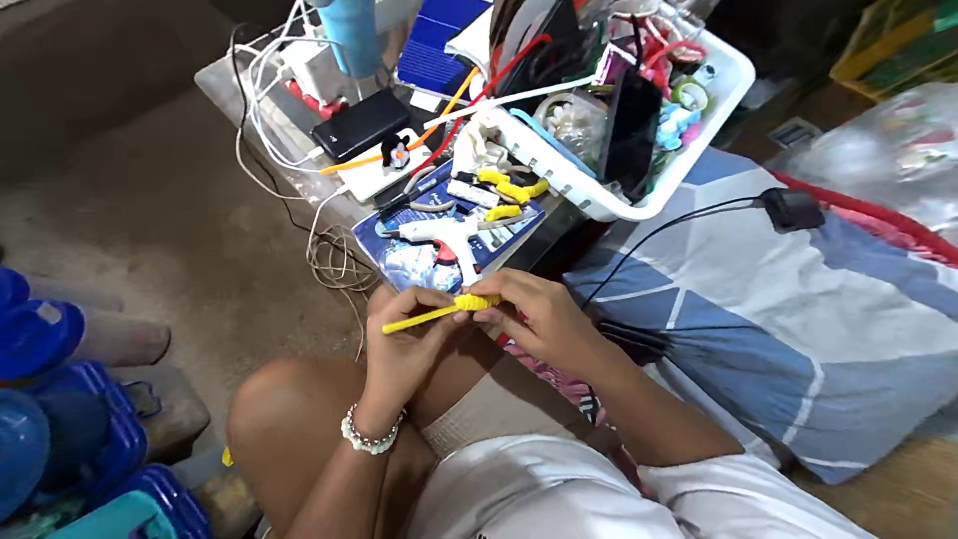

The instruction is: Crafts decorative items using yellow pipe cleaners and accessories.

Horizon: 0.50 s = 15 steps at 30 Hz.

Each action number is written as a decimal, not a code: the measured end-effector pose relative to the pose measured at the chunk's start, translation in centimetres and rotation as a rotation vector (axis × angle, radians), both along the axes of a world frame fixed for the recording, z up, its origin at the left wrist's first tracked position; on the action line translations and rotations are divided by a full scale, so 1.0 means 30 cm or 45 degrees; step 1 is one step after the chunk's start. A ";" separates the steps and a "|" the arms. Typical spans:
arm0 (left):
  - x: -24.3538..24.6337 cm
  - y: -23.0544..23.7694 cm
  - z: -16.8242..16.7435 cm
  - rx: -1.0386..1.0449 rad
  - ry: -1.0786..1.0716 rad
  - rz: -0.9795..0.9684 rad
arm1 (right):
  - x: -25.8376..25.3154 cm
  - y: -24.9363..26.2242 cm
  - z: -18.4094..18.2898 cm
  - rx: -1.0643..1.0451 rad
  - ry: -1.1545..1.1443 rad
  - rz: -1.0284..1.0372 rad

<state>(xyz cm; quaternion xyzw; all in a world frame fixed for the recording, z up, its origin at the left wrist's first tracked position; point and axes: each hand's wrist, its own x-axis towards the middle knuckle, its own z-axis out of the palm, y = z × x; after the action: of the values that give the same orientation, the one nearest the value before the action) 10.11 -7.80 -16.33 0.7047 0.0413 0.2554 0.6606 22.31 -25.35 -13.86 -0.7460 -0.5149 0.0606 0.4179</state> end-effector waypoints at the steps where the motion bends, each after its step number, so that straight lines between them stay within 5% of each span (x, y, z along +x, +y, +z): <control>1: 0.018 -0.011 -0.001 0.026 -0.016 -0.044 | 0.009 -0.018 -0.005 -0.003 0.019 -0.007; 8: 0.250 0.038 0.111 1.063 0.201 -0.035 | 0.096 -0.180 -0.016 0.128 0.162 -0.337; 15: 0.566 -0.027 0.101 1.473 0.497 -0.139 | 0.156 -0.282 -0.003 0.202 0.116 -0.571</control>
<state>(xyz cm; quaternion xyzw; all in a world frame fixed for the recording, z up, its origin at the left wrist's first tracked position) 27.08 -8.60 -13.30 0.9840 -0.0199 0.0683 0.1633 27.00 -33.80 -13.95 -0.8030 -0.3203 -0.0407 0.5009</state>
